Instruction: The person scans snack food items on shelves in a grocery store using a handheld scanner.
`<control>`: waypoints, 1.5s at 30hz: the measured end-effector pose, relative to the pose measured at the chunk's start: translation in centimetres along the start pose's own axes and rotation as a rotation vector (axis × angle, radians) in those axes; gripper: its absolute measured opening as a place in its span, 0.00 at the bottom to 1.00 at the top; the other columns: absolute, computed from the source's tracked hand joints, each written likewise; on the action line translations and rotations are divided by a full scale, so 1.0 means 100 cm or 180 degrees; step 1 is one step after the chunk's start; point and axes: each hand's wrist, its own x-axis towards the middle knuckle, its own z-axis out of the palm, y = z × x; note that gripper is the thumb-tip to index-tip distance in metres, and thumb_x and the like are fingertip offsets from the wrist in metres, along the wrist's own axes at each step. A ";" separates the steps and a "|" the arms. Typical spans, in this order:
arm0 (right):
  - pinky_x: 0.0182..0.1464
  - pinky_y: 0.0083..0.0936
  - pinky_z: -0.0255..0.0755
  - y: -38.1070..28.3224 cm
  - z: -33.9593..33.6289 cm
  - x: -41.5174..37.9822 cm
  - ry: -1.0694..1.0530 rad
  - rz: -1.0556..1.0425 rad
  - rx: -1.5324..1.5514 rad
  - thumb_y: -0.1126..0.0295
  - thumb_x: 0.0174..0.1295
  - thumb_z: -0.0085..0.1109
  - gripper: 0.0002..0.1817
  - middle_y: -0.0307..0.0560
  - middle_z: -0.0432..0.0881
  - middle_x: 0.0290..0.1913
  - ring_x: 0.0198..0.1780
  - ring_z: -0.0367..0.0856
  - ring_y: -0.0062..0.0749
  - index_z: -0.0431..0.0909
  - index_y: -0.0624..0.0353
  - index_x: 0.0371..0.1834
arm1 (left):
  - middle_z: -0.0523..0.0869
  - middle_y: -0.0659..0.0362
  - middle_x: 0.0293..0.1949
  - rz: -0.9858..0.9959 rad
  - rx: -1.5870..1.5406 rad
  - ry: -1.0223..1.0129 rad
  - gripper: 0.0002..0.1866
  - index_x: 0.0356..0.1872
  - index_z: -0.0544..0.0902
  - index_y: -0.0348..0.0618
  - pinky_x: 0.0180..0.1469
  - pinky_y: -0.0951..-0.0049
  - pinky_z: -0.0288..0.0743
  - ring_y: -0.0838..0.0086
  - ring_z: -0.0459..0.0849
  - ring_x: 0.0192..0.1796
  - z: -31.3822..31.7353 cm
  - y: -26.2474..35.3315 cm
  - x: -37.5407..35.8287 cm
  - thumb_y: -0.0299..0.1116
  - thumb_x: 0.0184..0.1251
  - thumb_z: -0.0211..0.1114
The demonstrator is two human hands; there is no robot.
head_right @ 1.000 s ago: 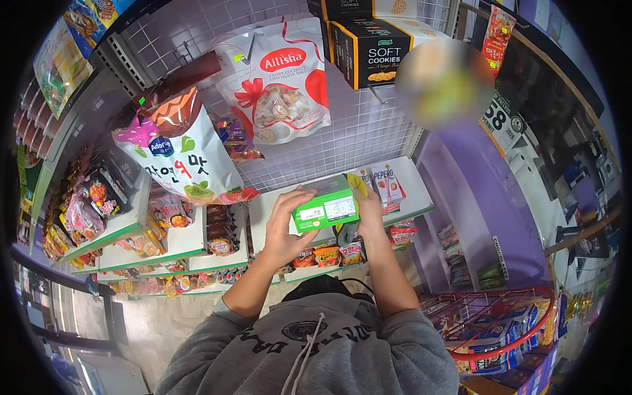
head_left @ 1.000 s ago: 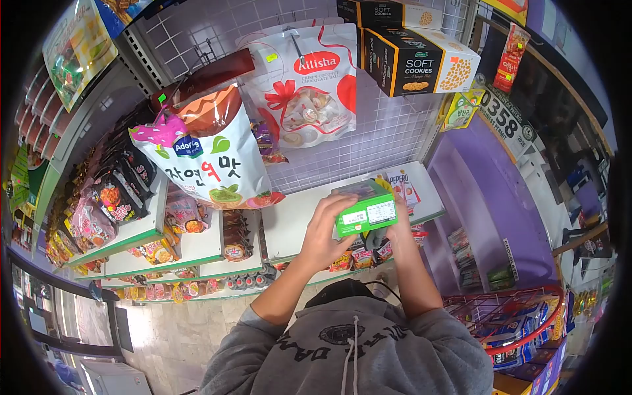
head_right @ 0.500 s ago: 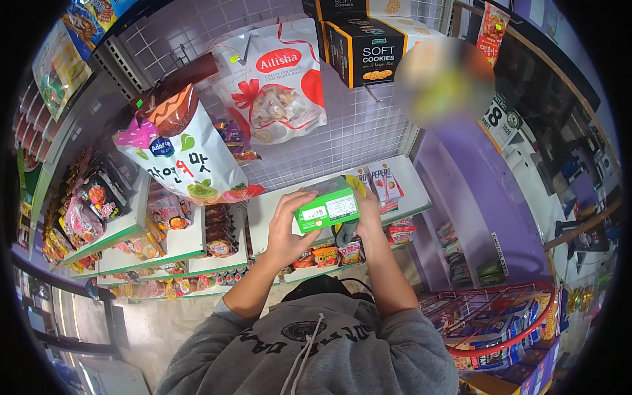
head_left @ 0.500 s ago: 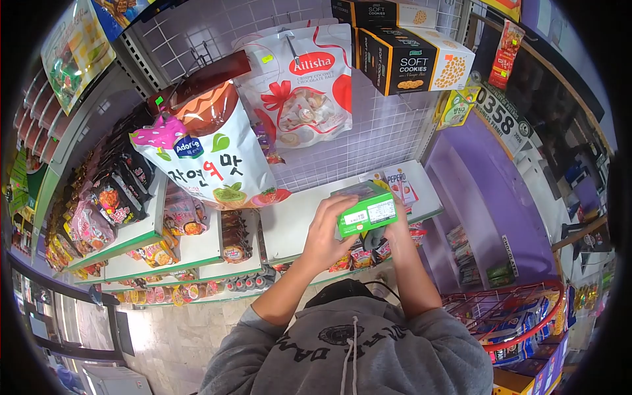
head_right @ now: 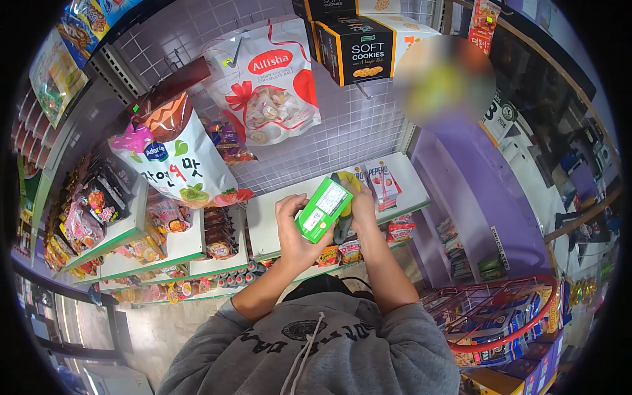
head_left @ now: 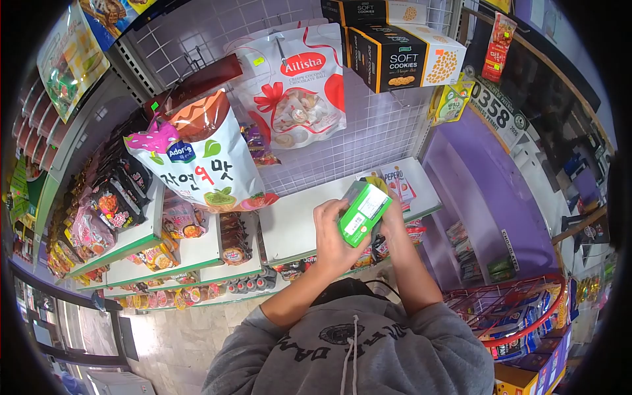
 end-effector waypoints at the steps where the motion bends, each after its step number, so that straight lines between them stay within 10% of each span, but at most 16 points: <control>1: 0.40 0.20 0.74 -0.004 0.005 -0.003 0.0022 -0.0055 -0.0043 0.71 0.64 0.57 0.13 0.42 0.81 0.40 0.38 0.81 0.25 0.76 0.64 0.49 | 0.71 0.47 0.48 0.0003 0.0025 -0.0007 0.39 0.57 0.65 0.35 0.49 0.65 0.73 0.59 0.74 0.50 0.000 0.001 0.000 0.25 0.41 0.76; 14: 0.44 0.21 0.71 -0.001 0.028 -0.008 0.0631 -0.1023 -0.1015 0.64 0.68 0.53 0.14 0.41 0.81 0.40 0.40 0.79 0.24 0.78 0.62 0.50 | 0.77 0.46 0.56 -0.0791 -0.0633 -0.0222 0.38 0.65 0.63 0.31 0.59 0.67 0.71 0.62 0.79 0.55 0.015 -0.003 -0.010 0.23 0.50 0.70; 20: 0.61 0.32 0.62 0.012 0.059 -0.029 -0.0199 -0.3068 -0.2670 0.61 0.70 0.46 0.20 0.53 0.76 0.55 0.58 0.72 0.44 0.72 0.63 0.58 | 0.79 0.53 0.52 -0.2041 -0.1998 0.0158 0.34 0.63 0.66 0.31 0.53 0.74 0.75 0.73 0.79 0.51 0.014 -0.048 -0.019 0.17 0.51 0.65; 23: 0.64 0.35 0.58 0.033 0.009 0.016 -0.0028 -0.2228 -0.2930 0.61 0.69 0.47 0.21 0.54 0.75 0.55 0.60 0.69 0.49 0.70 0.63 0.60 | 0.79 0.54 0.52 -0.2025 -0.2115 0.0258 0.32 0.63 0.67 0.31 0.52 0.75 0.75 0.73 0.79 0.51 0.011 -0.052 -0.020 0.15 0.52 0.64; 27: 0.58 0.25 0.66 0.044 -0.034 0.025 -0.0061 -0.0166 -0.0518 0.63 0.66 0.55 0.22 0.45 0.75 0.54 0.56 0.73 0.32 0.70 0.59 0.61 | 0.80 0.54 0.50 -0.2577 -0.2848 0.0513 0.29 0.62 0.68 0.32 0.54 0.69 0.75 0.71 0.80 0.50 0.016 -0.072 -0.023 0.16 0.55 0.61; 34: 0.50 0.21 0.72 0.044 -0.108 0.039 -0.0236 0.0251 -0.1047 0.67 0.62 0.61 0.28 0.42 0.76 0.53 0.51 0.76 0.23 0.66 0.58 0.66 | 0.77 0.56 0.54 -0.3964 -0.4161 0.0483 0.22 0.58 0.72 0.40 0.60 0.54 0.70 0.64 0.75 0.56 0.061 -0.161 -0.075 0.29 0.61 0.61; 45: 0.33 0.25 0.75 0.019 -0.227 0.059 0.1036 -0.0118 -0.1935 0.71 0.61 0.61 0.15 0.46 0.82 0.33 0.33 0.83 0.31 0.76 0.65 0.48 | 0.79 0.52 0.51 -0.4767 -0.3586 0.0987 0.17 0.53 0.74 0.36 0.56 0.68 0.75 0.66 0.77 0.54 0.070 -0.296 -0.212 0.31 0.66 0.63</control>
